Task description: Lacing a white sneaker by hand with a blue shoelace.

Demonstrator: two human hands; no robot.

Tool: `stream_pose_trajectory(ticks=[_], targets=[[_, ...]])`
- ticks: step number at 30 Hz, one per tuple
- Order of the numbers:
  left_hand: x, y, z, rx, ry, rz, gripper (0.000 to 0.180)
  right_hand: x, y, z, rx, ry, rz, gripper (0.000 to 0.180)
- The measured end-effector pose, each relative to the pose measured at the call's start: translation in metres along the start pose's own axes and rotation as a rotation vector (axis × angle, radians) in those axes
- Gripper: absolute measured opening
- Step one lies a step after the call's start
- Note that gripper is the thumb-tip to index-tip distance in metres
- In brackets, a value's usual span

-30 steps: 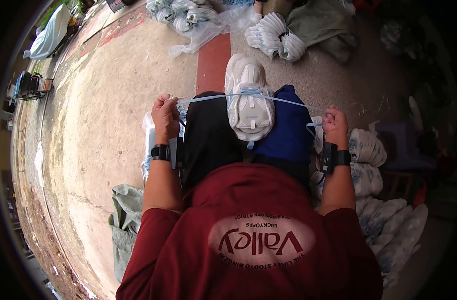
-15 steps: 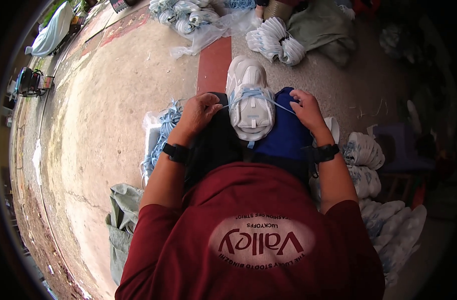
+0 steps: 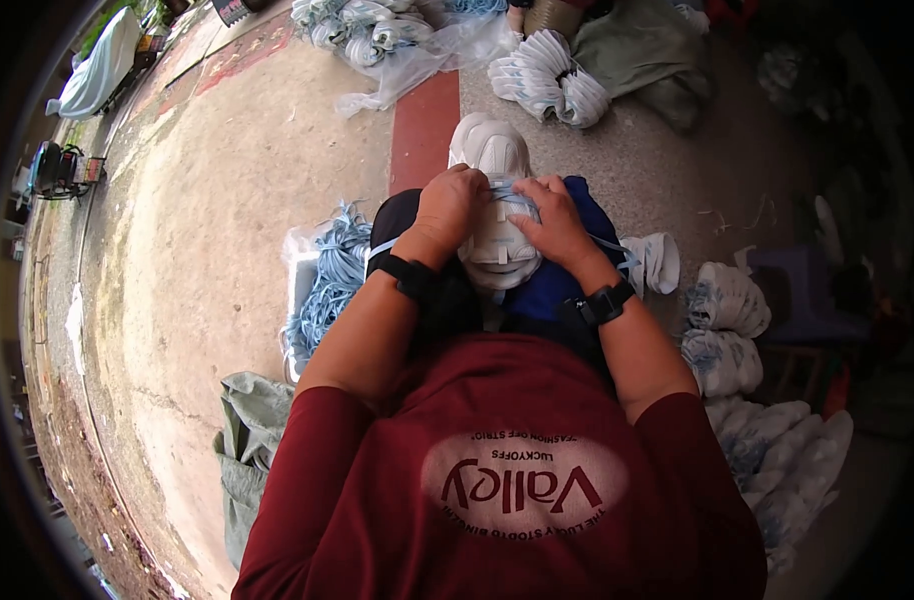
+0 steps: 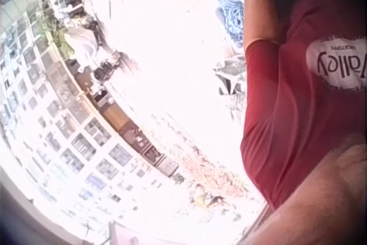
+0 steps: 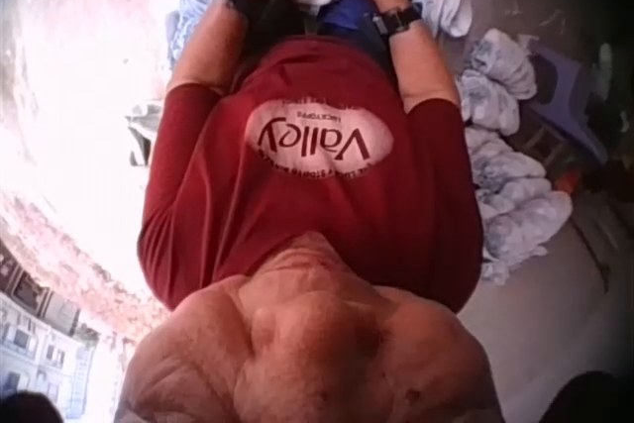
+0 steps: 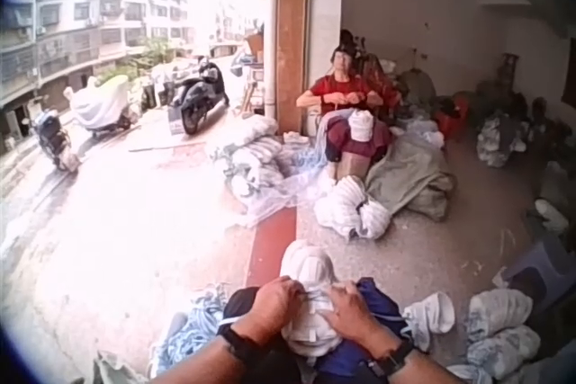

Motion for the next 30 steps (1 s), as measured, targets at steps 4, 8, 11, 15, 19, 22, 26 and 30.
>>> stream_pose_trajectory(ticks=[4,8,11,15,19,22,26,30], targets=[[0.001,0.004,0.005,-0.037,-0.002,0.039,0.011,-0.002,0.000,-0.002,0.008,0.098,-0.013,0.051],[0.002,-0.006,0.024,-0.127,-0.309,0.141,0.017,-0.002,0.000,0.000,-0.060,0.053,0.020,0.054],[0.007,-0.005,0.037,-0.053,-0.477,-0.046,0.022,-0.005,0.001,0.003,-0.183,0.017,0.040,0.056],[0.007,0.002,0.039,-0.101,-0.590,0.067,0.029,-0.005,0.001,0.007,-0.178,0.015,0.056,0.056],[0.005,0.013,0.035,-0.158,-0.457,0.264,0.033,-0.006,0.010,0.014,-0.168,-0.032,0.032,0.056],[0.004,0.007,0.037,-0.103,-0.390,0.201,0.024,-0.008,0.012,0.013,-0.152,-0.047,0.010,0.056],[0.008,0.008,0.047,0.298,-0.584,-0.201,0.026,-0.003,0.003,0.014,-0.261,-0.069,0.018,0.056],[0.007,-0.007,0.036,0.051,-0.533,-0.338,0.022,-0.003,-0.003,0.012,-0.228,-0.048,0.010,0.052]])
Point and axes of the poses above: each hand's wrist, its own z-axis towards the middle knuckle, its own x-axis out of the back of the hand, y = z × x, the point moved 3 cm from there along z, towards the middle knuckle, and after that the axes turned 5 degrees about z, right-handed, at the moved point
